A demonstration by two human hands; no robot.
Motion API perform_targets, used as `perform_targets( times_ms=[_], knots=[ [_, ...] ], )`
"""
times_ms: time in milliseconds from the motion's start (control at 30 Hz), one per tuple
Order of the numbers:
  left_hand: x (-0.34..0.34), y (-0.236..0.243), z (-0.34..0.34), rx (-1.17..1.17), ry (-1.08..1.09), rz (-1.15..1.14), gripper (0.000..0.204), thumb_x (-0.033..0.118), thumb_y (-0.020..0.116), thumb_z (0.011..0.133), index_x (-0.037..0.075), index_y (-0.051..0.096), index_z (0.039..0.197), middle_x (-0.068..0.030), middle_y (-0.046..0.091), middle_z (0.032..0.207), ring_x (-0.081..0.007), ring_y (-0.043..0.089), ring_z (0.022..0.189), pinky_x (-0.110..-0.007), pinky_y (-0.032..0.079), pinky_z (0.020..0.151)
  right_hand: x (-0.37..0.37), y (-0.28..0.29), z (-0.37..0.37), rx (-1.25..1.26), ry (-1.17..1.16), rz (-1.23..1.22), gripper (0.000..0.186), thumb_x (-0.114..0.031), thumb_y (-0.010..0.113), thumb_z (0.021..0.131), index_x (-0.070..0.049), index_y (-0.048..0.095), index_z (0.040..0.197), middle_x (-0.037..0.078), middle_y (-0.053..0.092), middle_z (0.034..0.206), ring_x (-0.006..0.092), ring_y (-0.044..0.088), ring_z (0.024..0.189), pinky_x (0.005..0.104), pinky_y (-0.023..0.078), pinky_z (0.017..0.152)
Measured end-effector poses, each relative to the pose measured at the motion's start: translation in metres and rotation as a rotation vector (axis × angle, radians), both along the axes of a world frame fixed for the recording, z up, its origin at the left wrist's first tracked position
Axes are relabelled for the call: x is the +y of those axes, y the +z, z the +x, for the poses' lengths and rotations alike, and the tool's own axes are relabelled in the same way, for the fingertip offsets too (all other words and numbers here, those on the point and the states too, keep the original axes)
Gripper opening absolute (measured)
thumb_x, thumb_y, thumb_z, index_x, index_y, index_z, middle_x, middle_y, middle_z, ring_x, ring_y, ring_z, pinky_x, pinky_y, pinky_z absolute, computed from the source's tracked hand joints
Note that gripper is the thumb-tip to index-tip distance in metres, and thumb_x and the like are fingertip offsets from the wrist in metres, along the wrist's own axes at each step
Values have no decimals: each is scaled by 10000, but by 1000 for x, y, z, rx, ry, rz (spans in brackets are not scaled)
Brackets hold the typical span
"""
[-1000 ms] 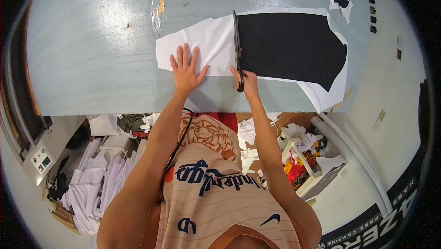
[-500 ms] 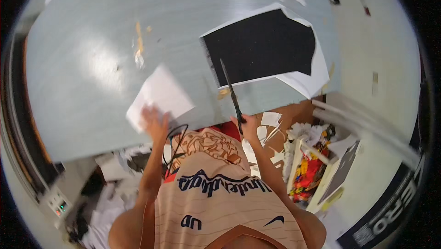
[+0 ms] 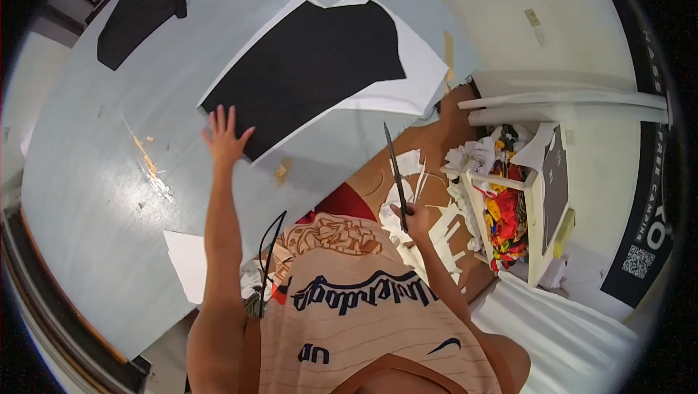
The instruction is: Cutting pieces of fabric using scissors according to a paper template.
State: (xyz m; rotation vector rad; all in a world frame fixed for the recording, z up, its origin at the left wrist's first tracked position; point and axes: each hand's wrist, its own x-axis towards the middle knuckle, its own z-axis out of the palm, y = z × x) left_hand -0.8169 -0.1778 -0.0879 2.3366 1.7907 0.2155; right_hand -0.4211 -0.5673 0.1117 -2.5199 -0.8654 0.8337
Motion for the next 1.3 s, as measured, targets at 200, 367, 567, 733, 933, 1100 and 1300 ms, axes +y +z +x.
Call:
perform_targets(
  times_ms=[200, 367, 567, 733, 933, 1100, 1300],
  knots=[
    [-25, -31, -245, 242, 145, -128, 935, 723, 643, 930, 324, 295, 1701, -120, 212, 1781, -409, 217, 1622, -783, 202, 1187, -25, -25, -3, 53, 30, -2, 479, -422, 888, 895, -27, 672, 730, -17, 517, 530, 77, 444, 457, 300, 328, 449],
    [-59, 34, -324, 224, 540, 171, 798, 437, 782, 911, 157, 473, 1592, -219, 514, 1549, -463, 459, 1442, -654, 392, 1138, 30, 3, -5, -134, 362, 69, 366, -309, 866, 912, 13, 706, 837, 73, 577, 590, 148, 527, 550, 364, 426, 547],
    [-178, 28, -80, -541, 1147, -75, 833, 493, 924, 796, -119, 613, 1268, -219, 663, 1060, -354, 660, 1017, -475, 530, 935, 166, -48, -23, -65, 594, 361, 206, -142, 779, 958, 10, 678, 1055, 185, 728, 828, 216, 678, 731, 347, 530, 706],
    [-172, 52, 13, -1097, 1245, -82, 455, 249, 898, 829, -51, 709, 1115, -118, 728, 892, -235, 673, 785, -410, 536, 756, 254, -76, -45, 58, 707, 376, 218, -121, 759, 956, 13, 617, 1052, 162, 669, 775, 273, 613, 673, 387, 511, 670],
    [-204, 39, -9, -1879, 1497, -22, 259, 186, 841, 868, 21, 651, 807, -48, 619, 701, -183, 637, 668, -334, 475, 600, 259, -89, -46, 23, 747, 415, 322, -235, 798, 954, 14, 596, 987, 165, 610, 729, 301, 572, 651, 408, 476, 639],
    [-264, 52, -28, -1625, 1436, -399, 257, 193, 825, 891, 36, 643, 800, 4, 581, 684, -145, 572, 613, -311, 416, 553, 267, -93, -31, -75, 810, 413, 328, -227, 806, 944, 24, 604, 1007, 189, 647, 762, 353, 577, 663, 432, 487, 662],
    [-308, 26, -22, -1287, 1526, -251, 267, 233, 801, 916, -13, 699, 929, -21, 656, 727, -164, 611, 638, -331, 462, 601, 270, -91, -23, -98, 803, 389, 350, -253, 812, 936, 12, 631, 1075, 231, 706, 920, 451, 663, 846, 498, 514, 767]
  ],
)
